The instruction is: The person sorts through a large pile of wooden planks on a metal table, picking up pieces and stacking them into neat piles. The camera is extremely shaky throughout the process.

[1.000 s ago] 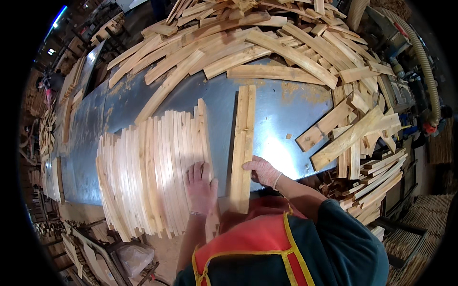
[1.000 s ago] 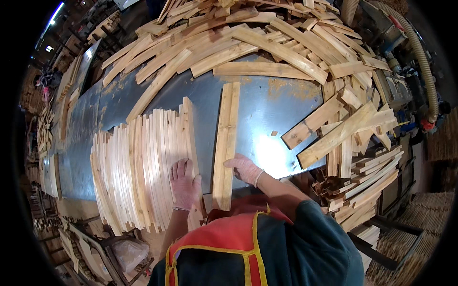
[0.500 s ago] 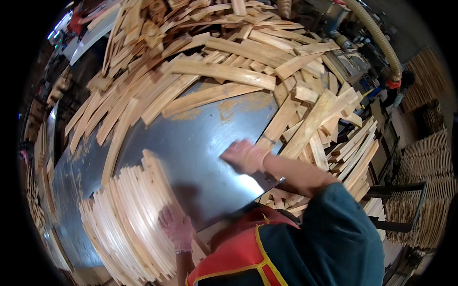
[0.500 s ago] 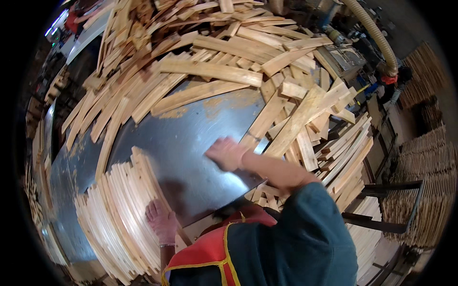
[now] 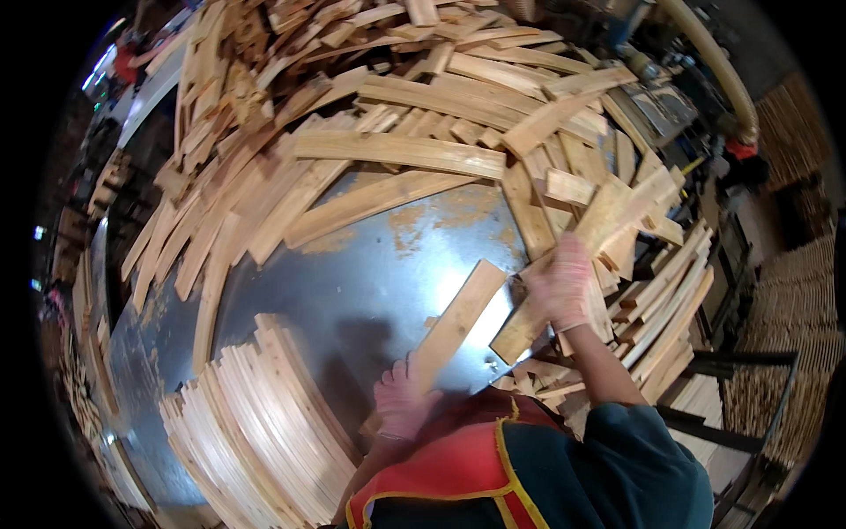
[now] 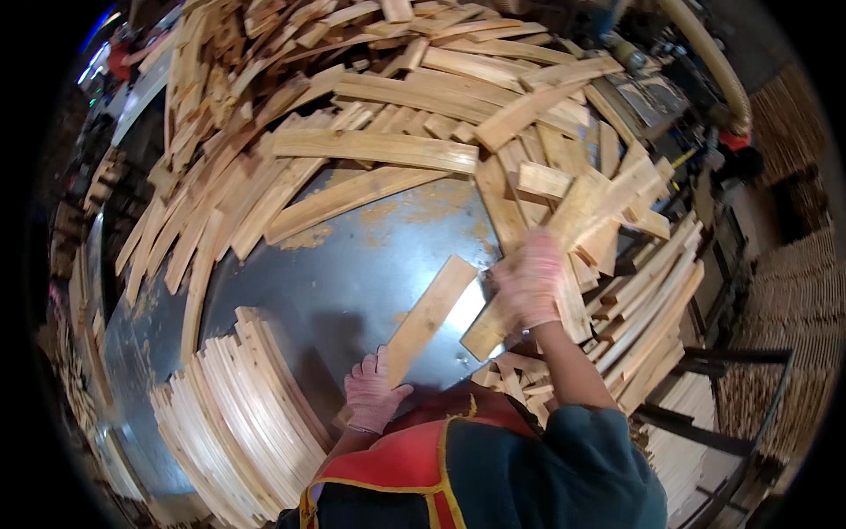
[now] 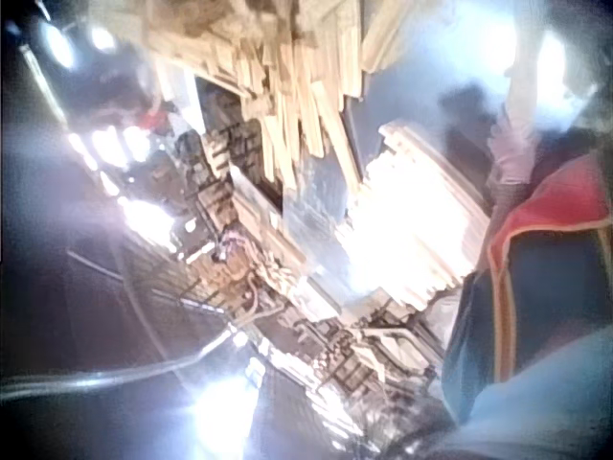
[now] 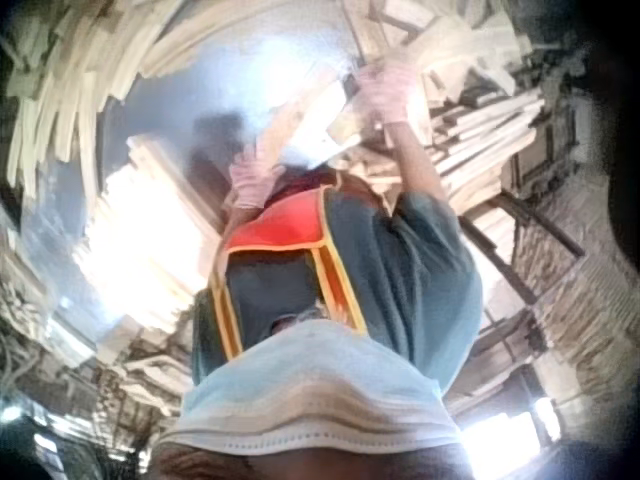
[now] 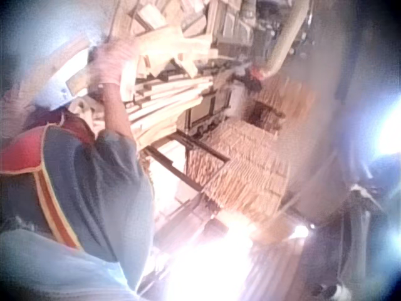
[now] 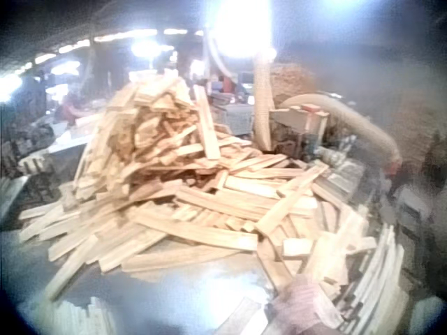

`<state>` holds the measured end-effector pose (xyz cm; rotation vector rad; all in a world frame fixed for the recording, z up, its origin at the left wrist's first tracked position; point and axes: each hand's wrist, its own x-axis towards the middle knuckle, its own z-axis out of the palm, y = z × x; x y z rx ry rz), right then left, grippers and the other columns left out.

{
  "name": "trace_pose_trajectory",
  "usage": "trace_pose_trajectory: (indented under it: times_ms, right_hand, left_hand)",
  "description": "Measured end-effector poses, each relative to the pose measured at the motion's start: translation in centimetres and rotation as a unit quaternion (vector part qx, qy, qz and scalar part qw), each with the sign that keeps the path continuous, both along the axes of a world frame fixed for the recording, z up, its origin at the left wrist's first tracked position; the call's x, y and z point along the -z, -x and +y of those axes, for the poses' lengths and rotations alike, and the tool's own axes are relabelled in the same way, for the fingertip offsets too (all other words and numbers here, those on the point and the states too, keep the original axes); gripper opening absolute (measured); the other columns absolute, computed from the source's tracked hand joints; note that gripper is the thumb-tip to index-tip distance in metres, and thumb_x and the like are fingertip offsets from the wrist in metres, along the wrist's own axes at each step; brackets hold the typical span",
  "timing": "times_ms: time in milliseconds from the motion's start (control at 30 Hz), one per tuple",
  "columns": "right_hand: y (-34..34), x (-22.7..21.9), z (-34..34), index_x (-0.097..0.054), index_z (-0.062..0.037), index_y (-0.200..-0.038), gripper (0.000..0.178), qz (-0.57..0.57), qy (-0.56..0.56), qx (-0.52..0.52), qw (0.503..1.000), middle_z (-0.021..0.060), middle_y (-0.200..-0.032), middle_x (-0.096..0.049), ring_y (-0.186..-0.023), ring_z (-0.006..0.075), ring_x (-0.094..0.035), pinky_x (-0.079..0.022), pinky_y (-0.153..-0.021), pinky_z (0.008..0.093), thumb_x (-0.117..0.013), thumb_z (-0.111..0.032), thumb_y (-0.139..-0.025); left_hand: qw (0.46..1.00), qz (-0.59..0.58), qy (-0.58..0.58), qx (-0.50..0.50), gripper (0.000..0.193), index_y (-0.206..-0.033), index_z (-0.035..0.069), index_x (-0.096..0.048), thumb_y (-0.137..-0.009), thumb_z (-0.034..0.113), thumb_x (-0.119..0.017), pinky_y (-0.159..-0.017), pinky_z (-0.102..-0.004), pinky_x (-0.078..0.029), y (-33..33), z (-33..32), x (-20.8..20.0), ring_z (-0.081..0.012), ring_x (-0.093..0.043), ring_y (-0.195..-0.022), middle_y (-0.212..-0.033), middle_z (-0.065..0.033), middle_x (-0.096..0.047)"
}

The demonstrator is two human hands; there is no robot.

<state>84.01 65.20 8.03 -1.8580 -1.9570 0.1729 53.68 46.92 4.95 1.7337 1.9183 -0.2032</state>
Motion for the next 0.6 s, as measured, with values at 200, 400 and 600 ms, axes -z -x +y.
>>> trace_pose_trajectory:
  times_ms: [200, 400, 600]
  right_hand:
    - [-3.1, 4.8, 0.1, -0.03, 0.0049, -0.164, 0.114, 0.061, -0.027, 0.261, 0.963, 0.0299, -0.166, -0.037, -0.153, 0.045, -0.037, -0.03, -0.129, 0.0463, -0.089, -0.036, -0.075]
    - [-2.8, 11.5, -1.6, -0.043, 0.0007, -0.157, 0.077, 0.479, 0.045, 0.283, 0.83, 0.016, -0.129, -0.067, -0.108, 0.0253, -0.067, -0.057, -0.092, 0.0397, -0.081, -0.012, -0.09]
    - [11.7, 7.2, -9.8, -0.047, -0.0037, -0.155, 0.067, 0.587, 0.223, 0.042, 0.777, 0.0117, -0.127, -0.066, -0.107, 0.0236, -0.067, -0.058, -0.091, 0.0379, -0.073, 0.0, -0.094]
  left_hand:
    - [0.946, -0.293, -0.052, -0.129, 0.078, -0.157, 0.012, -0.049, -0.085, 0.03, -0.073, -0.103, -0.0474, -0.053, 3.2, -1.4, -1.7, -0.0413, -0.068, -0.12, -0.133, -0.0217, -0.068]
    - [0.914, -0.242, -0.099, -0.309, 0.076, -0.158, 0.005, -0.047, -0.084, 0.012, -0.063, -0.113, -0.051, -0.046, 4.2, -9.9, -2.5, -0.0442, -0.058, -0.132, -0.143, -0.0247, -0.061]
    - [0.908, 0.128, -0.304, -0.258, 0.072, -0.147, 0.001, -0.051, -0.079, 0.016, -0.069, -0.116, -0.0551, -0.039, 8.3, -17.8, 0.6, -0.0405, -0.046, -0.143, -0.149, -0.0183, -0.053]
